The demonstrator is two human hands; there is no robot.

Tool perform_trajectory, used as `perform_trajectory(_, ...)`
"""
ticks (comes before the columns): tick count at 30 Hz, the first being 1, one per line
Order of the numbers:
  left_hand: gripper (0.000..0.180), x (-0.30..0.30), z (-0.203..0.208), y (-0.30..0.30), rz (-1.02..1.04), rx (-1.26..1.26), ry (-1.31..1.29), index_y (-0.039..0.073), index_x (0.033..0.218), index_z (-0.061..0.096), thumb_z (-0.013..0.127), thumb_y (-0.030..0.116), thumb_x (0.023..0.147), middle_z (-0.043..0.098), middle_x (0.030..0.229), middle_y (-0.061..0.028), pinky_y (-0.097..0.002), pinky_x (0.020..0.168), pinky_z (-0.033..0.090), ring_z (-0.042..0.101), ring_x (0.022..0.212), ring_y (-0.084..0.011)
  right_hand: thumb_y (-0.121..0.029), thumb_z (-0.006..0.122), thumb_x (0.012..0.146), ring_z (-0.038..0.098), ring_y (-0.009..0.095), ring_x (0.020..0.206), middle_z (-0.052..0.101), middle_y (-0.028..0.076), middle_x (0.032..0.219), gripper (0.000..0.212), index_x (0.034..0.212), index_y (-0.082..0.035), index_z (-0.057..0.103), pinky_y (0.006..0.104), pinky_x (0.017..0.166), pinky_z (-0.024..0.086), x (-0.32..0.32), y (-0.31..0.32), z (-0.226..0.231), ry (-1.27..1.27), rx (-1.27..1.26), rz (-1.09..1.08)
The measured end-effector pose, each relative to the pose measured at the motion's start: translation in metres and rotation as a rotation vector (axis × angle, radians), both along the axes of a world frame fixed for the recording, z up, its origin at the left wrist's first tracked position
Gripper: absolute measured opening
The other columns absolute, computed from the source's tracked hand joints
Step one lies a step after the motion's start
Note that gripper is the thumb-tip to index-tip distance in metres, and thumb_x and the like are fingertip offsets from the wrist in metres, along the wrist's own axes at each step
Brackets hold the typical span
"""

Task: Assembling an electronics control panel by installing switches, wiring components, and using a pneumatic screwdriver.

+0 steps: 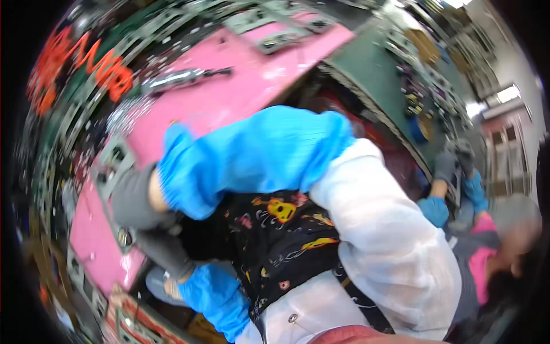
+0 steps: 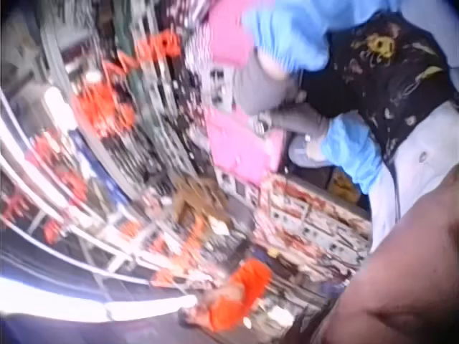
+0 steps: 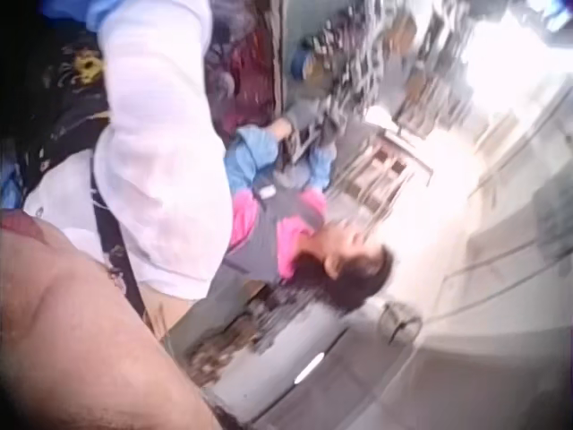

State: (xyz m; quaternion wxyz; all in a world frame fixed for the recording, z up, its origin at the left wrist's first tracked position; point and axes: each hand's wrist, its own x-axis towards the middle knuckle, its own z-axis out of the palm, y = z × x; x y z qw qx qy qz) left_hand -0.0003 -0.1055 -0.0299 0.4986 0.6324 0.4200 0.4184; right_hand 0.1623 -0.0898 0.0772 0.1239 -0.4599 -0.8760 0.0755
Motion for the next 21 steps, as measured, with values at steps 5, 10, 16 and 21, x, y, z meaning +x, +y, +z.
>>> perform_trajectory(5,0.039,0.001,-0.002,-0.001,-0.076,0.168,0.225,-0.002,0.129,0.042,0.052,0.007,0.093,0.06,0.115,-0.0124,-0.0315,0.074,0.058,0.065,0.096,-0.0215,-0.015,0.071,0.057,0.065,0.035,0.061,0.064,0.021,0.067,0.023,0.072,0.002,0.071,0.0594,0.047,0.045,-0.02,0.018,-0.03,-0.139,0.173,-0.054)
perform_trajectory(10,0.039,-0.001,0.023,-0.007,0.039,-0.339,-0.196,0.005,0.122,0.048,0.038,0.037,0.103,0.064,0.101,-0.0123,-0.0291,0.06,0.054,0.067,0.086,-0.0212,-0.019,0.072,0.069,0.069,0.035,0.085,0.07,0.017,0.085,0.024,0.088,-0.004,0.074,0.0545,0.064,0.052,0.023,0.018,0.009,0.027,0.129,-0.1)
perform_trajectory(16,0.039,0.015,0.035,-0.009,0.095,-0.415,-0.339,0.003,0.109,0.053,0.039,0.038,0.101,0.062,0.085,-0.0087,-0.0241,0.04,0.045,0.062,0.057,-0.0181,-0.006,0.065,0.082,0.066,0.025,0.087,0.066,0.012,0.105,0.03,0.112,-0.006,0.066,0.0374,0.077,0.053,0.127,-0.016,0.013,0.082,0.019,-0.417)
perform_trajectory(21,0.042,0.006,0.04,-0.014,0.124,-0.459,-0.31,0.001,0.105,0.055,0.038,0.039,0.102,0.062,0.085,-0.01,-0.0232,0.041,0.046,0.063,0.058,-0.0178,-0.009,0.062,0.084,0.064,0.033,0.092,0.065,0.013,0.101,0.024,0.107,-0.01,0.068,0.0427,0.079,0.051,0.111,-0.023,-0.02,0.141,-0.105,-0.293)
